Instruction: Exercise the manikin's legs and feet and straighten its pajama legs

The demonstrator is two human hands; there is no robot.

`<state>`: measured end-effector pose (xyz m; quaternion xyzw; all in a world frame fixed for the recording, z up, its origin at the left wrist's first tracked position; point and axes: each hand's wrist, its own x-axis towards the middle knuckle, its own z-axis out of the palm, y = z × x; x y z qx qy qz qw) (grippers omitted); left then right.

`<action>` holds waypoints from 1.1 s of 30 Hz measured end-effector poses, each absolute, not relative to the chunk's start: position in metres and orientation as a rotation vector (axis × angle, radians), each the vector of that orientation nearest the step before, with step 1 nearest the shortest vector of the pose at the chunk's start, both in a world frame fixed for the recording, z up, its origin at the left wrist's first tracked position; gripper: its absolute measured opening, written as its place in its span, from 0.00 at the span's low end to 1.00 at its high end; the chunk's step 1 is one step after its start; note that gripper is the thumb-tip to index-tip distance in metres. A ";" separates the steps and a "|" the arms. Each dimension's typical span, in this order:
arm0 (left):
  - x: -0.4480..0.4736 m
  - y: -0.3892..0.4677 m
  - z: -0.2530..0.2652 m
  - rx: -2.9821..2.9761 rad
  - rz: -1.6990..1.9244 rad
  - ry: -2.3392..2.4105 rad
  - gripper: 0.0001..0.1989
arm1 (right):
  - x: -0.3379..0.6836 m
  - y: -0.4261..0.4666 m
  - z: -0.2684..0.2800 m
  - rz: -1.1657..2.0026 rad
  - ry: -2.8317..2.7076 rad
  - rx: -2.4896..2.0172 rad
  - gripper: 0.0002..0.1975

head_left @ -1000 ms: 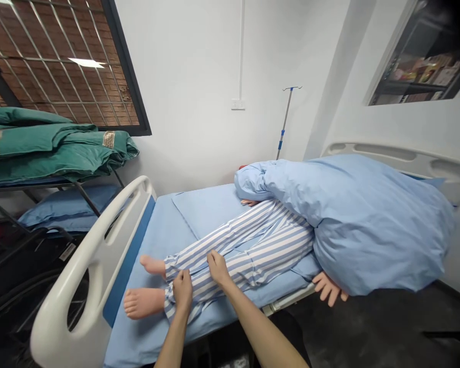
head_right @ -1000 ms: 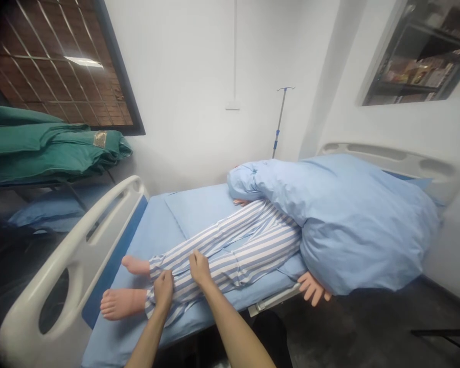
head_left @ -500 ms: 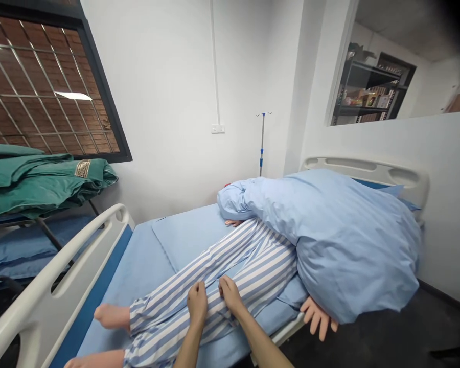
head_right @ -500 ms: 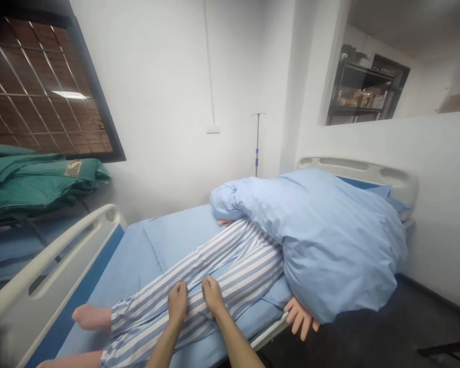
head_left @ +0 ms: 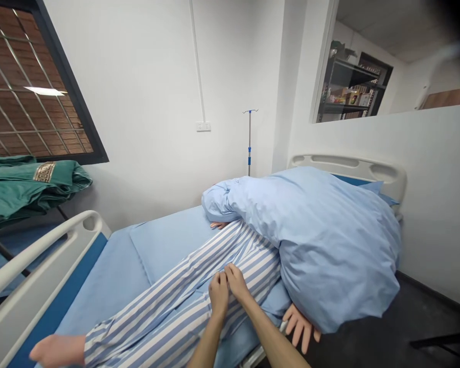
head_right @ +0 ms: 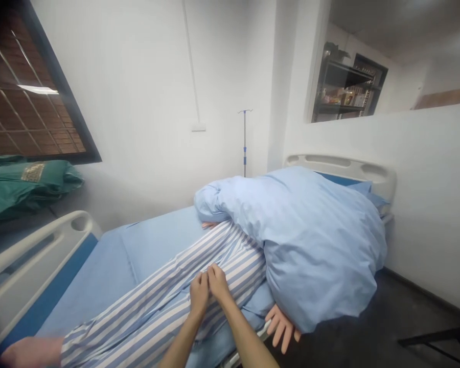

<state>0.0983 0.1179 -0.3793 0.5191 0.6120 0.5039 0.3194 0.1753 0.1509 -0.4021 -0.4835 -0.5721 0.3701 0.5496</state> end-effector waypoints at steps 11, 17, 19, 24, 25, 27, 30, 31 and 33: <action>0.157 0.155 -0.387 1.533 1.232 1.694 0.16 | 0.241 0.178 -0.398 0.877 -1.185 -1.215 0.15; 0.154 0.153 -0.399 1.601 1.191 1.771 0.16 | 0.277 0.198 -0.381 0.527 -1.333 -1.373 0.17; 0.156 0.152 -0.397 1.600 1.173 1.763 0.16 | 0.287 0.204 -0.390 0.495 -1.390 -1.438 0.17; 0.151 0.151 -0.392 1.552 1.182 1.634 0.16 | 0.288 0.206 -0.407 0.377 -1.602 -1.521 0.17; 0.148 0.150 -0.391 1.547 1.175 1.597 0.16 | 0.286 0.205 -0.406 0.357 -1.624 -1.533 0.17; 0.137 0.149 -0.390 1.539 1.147 1.530 0.16 | 0.285 0.202 -0.404 0.346 -1.647 -1.557 0.17; 0.111 0.143 -0.392 1.505 1.113 1.476 0.17 | 0.285 0.200 -0.401 0.331 -1.670 -1.579 0.16; 0.098 0.140 -0.393 1.487 1.109 1.477 0.18 | 0.285 0.200 -0.401 0.317 -1.683 -1.582 0.16; 0.069 0.131 -0.394 1.449 1.109 1.502 0.18 | 0.284 0.201 -0.401 0.281 -1.718 -1.595 0.16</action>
